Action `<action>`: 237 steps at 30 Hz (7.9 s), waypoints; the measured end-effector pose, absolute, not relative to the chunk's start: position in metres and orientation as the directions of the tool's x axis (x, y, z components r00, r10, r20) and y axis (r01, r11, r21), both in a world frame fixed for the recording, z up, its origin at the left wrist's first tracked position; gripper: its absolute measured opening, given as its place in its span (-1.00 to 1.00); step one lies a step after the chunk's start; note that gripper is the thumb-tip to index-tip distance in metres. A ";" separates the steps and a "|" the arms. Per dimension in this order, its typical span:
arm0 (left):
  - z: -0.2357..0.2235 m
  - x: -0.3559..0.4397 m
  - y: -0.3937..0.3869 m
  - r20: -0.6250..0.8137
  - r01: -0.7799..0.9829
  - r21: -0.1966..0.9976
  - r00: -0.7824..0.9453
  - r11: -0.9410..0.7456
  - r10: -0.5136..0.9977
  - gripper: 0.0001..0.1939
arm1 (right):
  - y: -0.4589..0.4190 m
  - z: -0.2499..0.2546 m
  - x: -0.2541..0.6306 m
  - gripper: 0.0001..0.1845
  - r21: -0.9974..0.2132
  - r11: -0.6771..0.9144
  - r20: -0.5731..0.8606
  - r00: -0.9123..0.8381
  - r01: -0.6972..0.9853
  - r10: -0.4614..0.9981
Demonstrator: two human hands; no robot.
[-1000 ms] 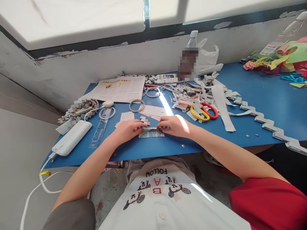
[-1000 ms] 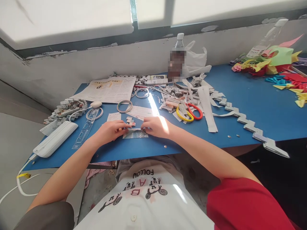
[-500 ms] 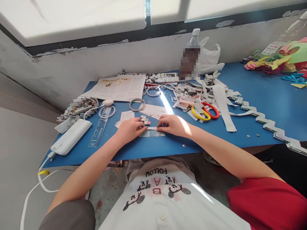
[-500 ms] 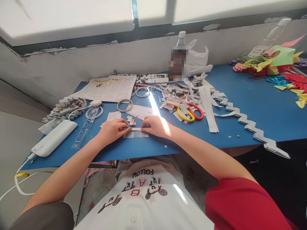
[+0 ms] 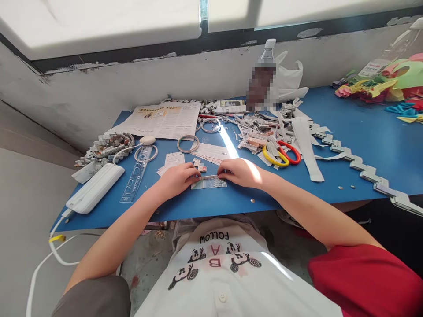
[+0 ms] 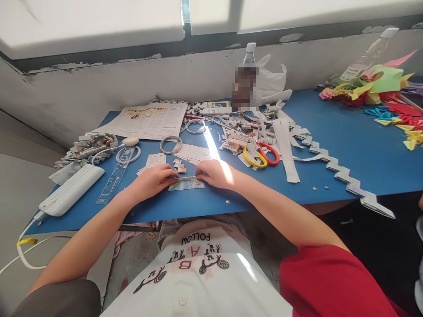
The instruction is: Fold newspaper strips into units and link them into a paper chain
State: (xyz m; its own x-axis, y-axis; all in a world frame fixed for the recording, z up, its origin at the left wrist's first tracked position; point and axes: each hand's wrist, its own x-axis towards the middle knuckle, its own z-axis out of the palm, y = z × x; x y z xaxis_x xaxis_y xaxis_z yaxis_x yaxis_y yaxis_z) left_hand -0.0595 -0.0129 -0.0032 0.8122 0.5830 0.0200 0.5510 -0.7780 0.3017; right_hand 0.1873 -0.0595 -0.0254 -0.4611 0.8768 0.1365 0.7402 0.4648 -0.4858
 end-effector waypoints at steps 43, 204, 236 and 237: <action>0.007 -0.063 -0.019 -0.076 0.494 0.367 0.861 -0.788 0.504 -0.77 | -0.066 -0.024 0.183 -0.76 -0.750 0.305 0.012 -0.449 0.587 0.893; 0.014 -0.019 -0.018 -0.005 0.040 0.999 0.486 -0.016 0.874 -0.59 | -0.055 -0.016 0.161 -0.65 -0.887 0.341 0.323 -0.108 0.310 0.940; 0.015 -0.024 -0.013 -0.044 0.069 0.998 0.487 0.012 0.872 -0.72 | -0.053 0.003 0.185 -0.75 -0.923 0.386 0.354 -0.380 0.008 0.855; 0.015 -0.025 -0.013 -0.039 0.065 0.998 0.493 0.008 0.869 -0.72 | -0.052 0.003 0.185 -0.74 -0.927 0.375 0.342 -0.395 0.006 0.853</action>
State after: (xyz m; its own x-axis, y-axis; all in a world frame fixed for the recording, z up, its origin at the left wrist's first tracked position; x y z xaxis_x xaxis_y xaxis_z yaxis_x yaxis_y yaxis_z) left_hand -0.0249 -0.0125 0.0151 0.4926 0.8694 -0.0387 0.0647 0.0077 0.9979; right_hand 0.1850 -0.0518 0.0029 -0.3950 0.8525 0.3423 0.0058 0.3750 -0.9270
